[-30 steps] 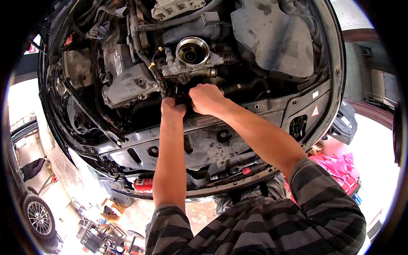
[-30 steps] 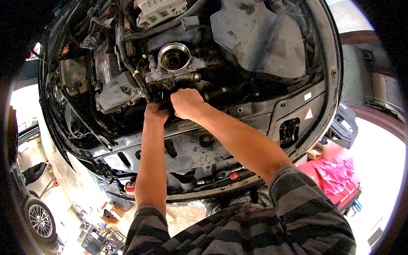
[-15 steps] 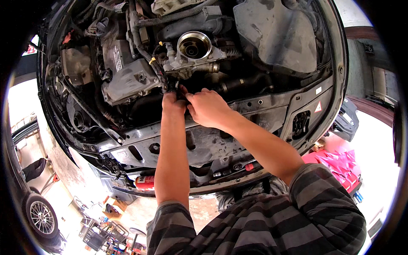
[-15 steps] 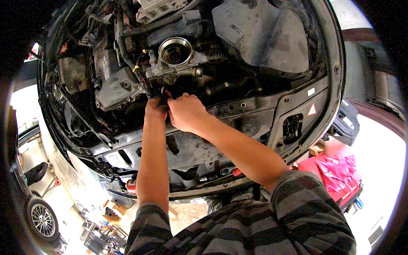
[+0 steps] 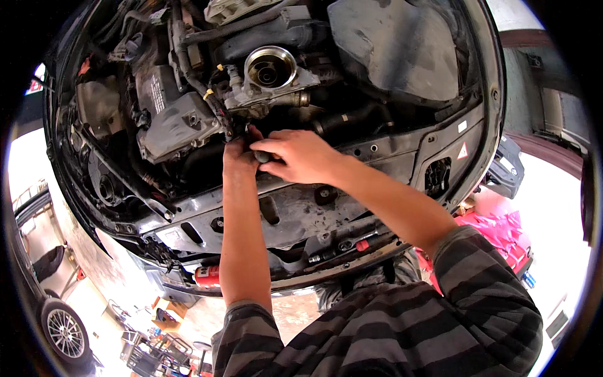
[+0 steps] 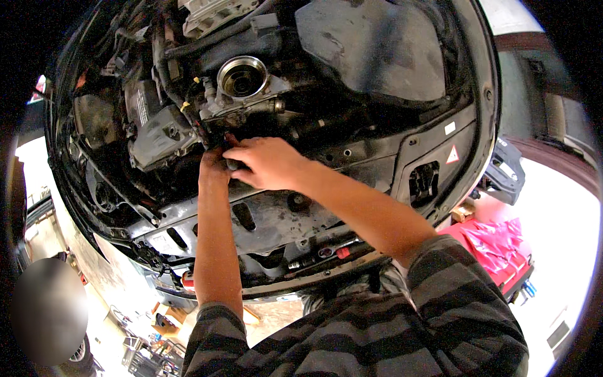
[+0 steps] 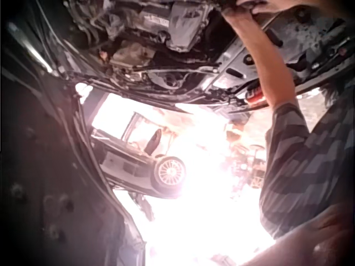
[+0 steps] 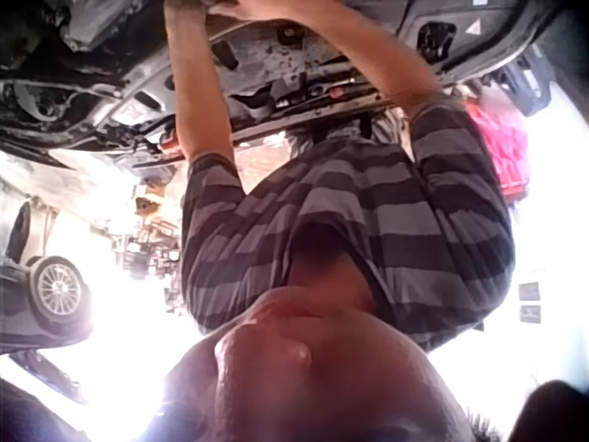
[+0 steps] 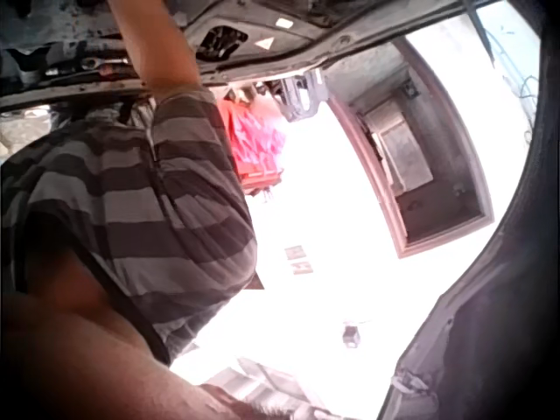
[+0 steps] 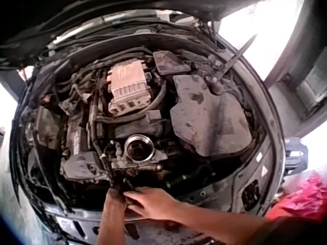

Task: The person works on a car engine, using a screwdriver to pry and disconnect a plastic cover and electrical connectors. They then reach down to a tool kit on the floor to select a socket wrench and return to the engine bay to work on a bolt.

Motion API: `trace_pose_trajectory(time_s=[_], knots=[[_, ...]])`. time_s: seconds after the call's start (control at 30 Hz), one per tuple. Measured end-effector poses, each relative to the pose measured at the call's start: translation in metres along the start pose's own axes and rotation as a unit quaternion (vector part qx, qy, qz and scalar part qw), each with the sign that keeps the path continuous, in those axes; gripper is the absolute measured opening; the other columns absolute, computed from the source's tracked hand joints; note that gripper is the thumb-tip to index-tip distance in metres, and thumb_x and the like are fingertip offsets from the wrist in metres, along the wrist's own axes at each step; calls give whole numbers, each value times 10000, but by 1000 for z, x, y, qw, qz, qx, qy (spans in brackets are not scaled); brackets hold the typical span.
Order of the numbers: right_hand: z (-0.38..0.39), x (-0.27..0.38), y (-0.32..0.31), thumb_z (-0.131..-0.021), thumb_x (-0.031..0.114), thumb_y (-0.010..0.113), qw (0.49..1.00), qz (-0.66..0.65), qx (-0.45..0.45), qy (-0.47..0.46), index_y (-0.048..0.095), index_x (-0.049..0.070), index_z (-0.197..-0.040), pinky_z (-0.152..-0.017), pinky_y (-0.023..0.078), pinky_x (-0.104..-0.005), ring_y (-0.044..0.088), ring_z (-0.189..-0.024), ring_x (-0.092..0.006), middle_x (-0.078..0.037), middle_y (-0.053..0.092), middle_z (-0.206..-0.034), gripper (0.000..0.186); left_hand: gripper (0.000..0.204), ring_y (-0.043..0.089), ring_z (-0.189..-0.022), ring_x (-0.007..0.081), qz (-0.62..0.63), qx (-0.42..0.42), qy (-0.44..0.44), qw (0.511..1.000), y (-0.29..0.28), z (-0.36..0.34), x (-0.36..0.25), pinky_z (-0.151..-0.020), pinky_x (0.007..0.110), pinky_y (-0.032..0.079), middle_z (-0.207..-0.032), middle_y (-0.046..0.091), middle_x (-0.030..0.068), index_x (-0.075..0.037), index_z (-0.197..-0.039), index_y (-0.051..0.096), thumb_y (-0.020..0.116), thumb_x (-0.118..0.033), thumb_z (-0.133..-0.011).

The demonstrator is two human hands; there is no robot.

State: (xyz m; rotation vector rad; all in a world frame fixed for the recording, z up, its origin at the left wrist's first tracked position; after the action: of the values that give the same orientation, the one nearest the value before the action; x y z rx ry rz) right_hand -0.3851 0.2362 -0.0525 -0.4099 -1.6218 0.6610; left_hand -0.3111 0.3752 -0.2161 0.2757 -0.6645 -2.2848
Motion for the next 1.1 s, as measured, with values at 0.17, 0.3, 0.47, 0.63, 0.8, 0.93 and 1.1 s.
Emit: trace_pose_trajectory(time_s=[0.17, 0.3, 0.47, 0.63, 0.8, 0.93, 1.1], knots=[[-9, -2, -18, -775, 239, 740, 988, 51, -14, -146, 607, 105, -1187, -824, 495, -409, 570, -972, -298, -87, 575, -1058, 454, 239, 651, -863, 254, -19, 21, 54, 998, 15, 17, 13, -768, 388, 576, -969, 654, 122, -58, -1050, 618, 435, -201, -994], [-44, 30, 18, -764, 297, 749, 954, -9, -35, -296, 561, 100, -1112, -934, 432, -451, 543, -1083, -307, -93, 564, -1137, 442, 340, 593, -1062, 235, -239, 121, 216, 939, 22, 58, 19, -929, 390, 479, -1125, 639, 71, -127, -1192, 590, 442, -342, -973], [-58, 23, 48, -740, 332, 771, 933, -74, -60, -348, 583, 105, -1050, -681, 531, -385, 647, -748, -268, -56, 620, -827, 428, 499, 567, -1172, 205, -249, 175, 168, 938, 10, 59, 14, -995, 321, 443, -1238, 618, 85, -70, -1324, 531, 376, -425, -1009], [-151, 68, 71, -940, 480, 532, 969, -81, -106, -207, 556, 109, -875, -496, 504, -481, 642, -574, -346, -105, 629, -649, 378, 473, 609, -1079, 383, 49, 61, -50, 996, 31, 42, 9, -898, 529, 516, -1186, 619, 191, -21, -1256, 531, 418, -382, -971], [-124, 57, 83, -897, 341, 627, 977, 28, 3, -211, 579, 109, -823, -517, 526, -396, 658, -636, -271, -57, 628, -722, 248, 419, 622, -1019, 350, 48, 37, 9, 998, 26, 32, 5, -878, 456, 523, -1162, 628, 179, -28, -1221, 565, 396, -322, -976], [-45, 21, 30, -761, 25, 701, 983, -45, -65, -164, 633, 74, -996, -776, 542, -385, 631, -916, -278, -84, 594, -993, 250, 362, 600, -1062, 323, -61, 37, 42, 997, 13, 22, 3, -928, 399, 495, -1153, 628, 176, -6, -1188, 585, 368, -212, -985], [-12, -11, 10, -803, 247, 704, 977, 62, 2, 203, 616, 17, -980, -824, 503, -437, 616, -938, -378, -171, 628, -942, 304, 312, 609, -1045, 328, -25, -38, 25, 999, -2, 5, 0, -927, 436, 507, -1128, 627, 213, -11, -1171, 591, 401, -117, -947]])
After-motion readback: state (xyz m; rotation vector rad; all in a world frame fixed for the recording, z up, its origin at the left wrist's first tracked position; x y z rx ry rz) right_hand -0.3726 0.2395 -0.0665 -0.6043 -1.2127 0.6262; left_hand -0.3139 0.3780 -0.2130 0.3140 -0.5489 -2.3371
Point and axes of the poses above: each hand's wrist, its own z-axis away from the middle knuckle, its own y-axis out of the palm, x = y × z, the point moved 5 cm from there along -z, towards the middle knuckle
